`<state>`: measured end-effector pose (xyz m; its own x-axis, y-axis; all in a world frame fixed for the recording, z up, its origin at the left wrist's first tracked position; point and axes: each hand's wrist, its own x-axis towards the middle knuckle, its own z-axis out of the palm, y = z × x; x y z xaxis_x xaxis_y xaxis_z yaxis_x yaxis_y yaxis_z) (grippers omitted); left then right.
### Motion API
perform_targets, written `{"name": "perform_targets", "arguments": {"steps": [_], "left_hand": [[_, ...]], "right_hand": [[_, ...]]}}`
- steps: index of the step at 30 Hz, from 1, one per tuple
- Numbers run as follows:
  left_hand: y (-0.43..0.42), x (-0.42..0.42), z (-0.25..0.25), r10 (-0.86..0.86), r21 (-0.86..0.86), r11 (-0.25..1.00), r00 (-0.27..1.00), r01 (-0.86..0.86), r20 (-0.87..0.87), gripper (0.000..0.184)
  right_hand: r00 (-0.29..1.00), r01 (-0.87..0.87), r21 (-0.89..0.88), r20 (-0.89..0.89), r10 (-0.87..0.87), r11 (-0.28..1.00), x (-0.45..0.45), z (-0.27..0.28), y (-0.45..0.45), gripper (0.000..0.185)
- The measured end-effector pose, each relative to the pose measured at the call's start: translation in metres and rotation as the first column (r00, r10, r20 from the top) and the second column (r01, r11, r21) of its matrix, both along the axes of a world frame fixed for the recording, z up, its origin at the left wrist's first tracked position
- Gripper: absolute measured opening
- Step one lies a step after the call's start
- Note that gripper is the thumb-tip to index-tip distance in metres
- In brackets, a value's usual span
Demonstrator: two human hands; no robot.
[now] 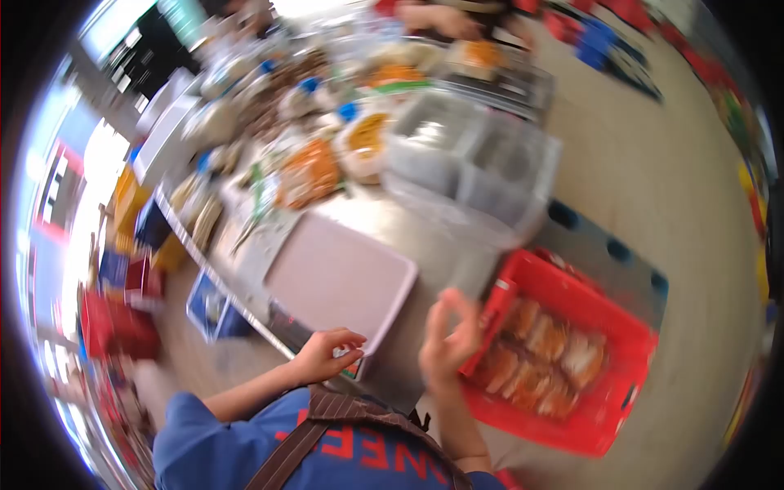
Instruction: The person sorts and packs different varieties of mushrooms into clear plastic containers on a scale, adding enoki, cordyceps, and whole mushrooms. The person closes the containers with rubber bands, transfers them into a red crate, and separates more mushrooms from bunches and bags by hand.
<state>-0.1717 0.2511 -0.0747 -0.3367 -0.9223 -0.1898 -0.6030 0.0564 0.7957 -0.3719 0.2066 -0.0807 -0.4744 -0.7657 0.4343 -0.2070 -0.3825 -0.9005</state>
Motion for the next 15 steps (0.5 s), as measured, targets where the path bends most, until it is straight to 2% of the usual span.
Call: {"name": "perform_targets", "arguments": {"steps": [1, 2, 4, 5, 7, 8, 9, 10, 12, 13, 15], "left_hand": [[0.010, 0.002, -0.007, 0.033, 0.006, 0.999, 0.999, -0.033, -0.005, 0.019], [0.018, 0.010, -0.010, 0.065, -0.008, 0.998, 0.996, -0.065, -0.056, 0.020], [0.019, 0.026, -0.015, 0.093, -0.025, 0.995, 0.981, -0.099, -0.170, 0.019], [0.016, 0.036, -0.016, 0.088, -0.029, 0.995, 0.968, -0.098, -0.233, 0.019], [0.008, 0.067, -0.026, 0.103, -0.072, 0.989, 0.952, -0.129, -0.287, 0.018], [0.002, 0.085, -0.027, 0.115, -0.077, 0.987, 0.948, -0.144, -0.296, 0.017], [-0.009, 0.108, -0.031, 0.114, -0.092, 0.985, 0.947, -0.148, -0.299, 0.016], [-0.018, 0.129, -0.037, 0.139, -0.078, 0.982, 0.935, -0.173, -0.328, 0.016], [-0.041, 0.181, -0.047, 0.182, -0.041, 0.977, 0.918, -0.209, -0.352, 0.015], [-0.047, 0.199, -0.052, 0.224, -0.002, 0.970, 0.904, -0.241, -0.365, 0.015], [-0.067, 0.244, -0.058, 0.280, -0.025, 0.951, 0.889, -0.309, -0.362, 0.014]], "right_hand": [[0.990, -0.036, -0.079, -0.141, 0.025, 0.996, -0.011, 0.003, -0.028, 0.009], [0.958, -0.022, -0.166, -0.287, -0.027, 0.986, -0.010, 0.006, -0.062, 0.007], [0.817, -0.045, -0.182, -0.572, -0.068, 0.982, -0.002, 0.016, -0.137, 0.011], [0.608, 0.008, -0.233, -0.771, -0.190, 0.973, 0.000, 0.009, -0.175, 0.019], [0.172, 0.038, -0.239, -0.955, -0.242, 0.970, 0.004, 0.000, -0.227, 0.028], [0.130, 0.078, -0.002, -0.991, -0.012, 0.997, 0.003, 0.002, -0.244, 0.029], [0.099, 0.142, 0.222, -0.973, 0.209, 0.965, -0.001, 0.002, -0.255, 0.031], [0.144, 0.100, 0.285, -0.952, 0.269, 0.953, -0.006, -0.001, -0.267, 0.030], [0.424, -0.071, 0.449, -0.795, 0.434, 0.891, -0.012, 0.003, -0.276, 0.026], [0.502, -0.045, 0.616, -0.667, 0.551, 0.787, -0.018, 0.008, -0.278, 0.026], [0.481, -0.066, 0.677, -0.622, 0.618, 0.733, -0.025, 0.019, -0.281, 0.027]]}}
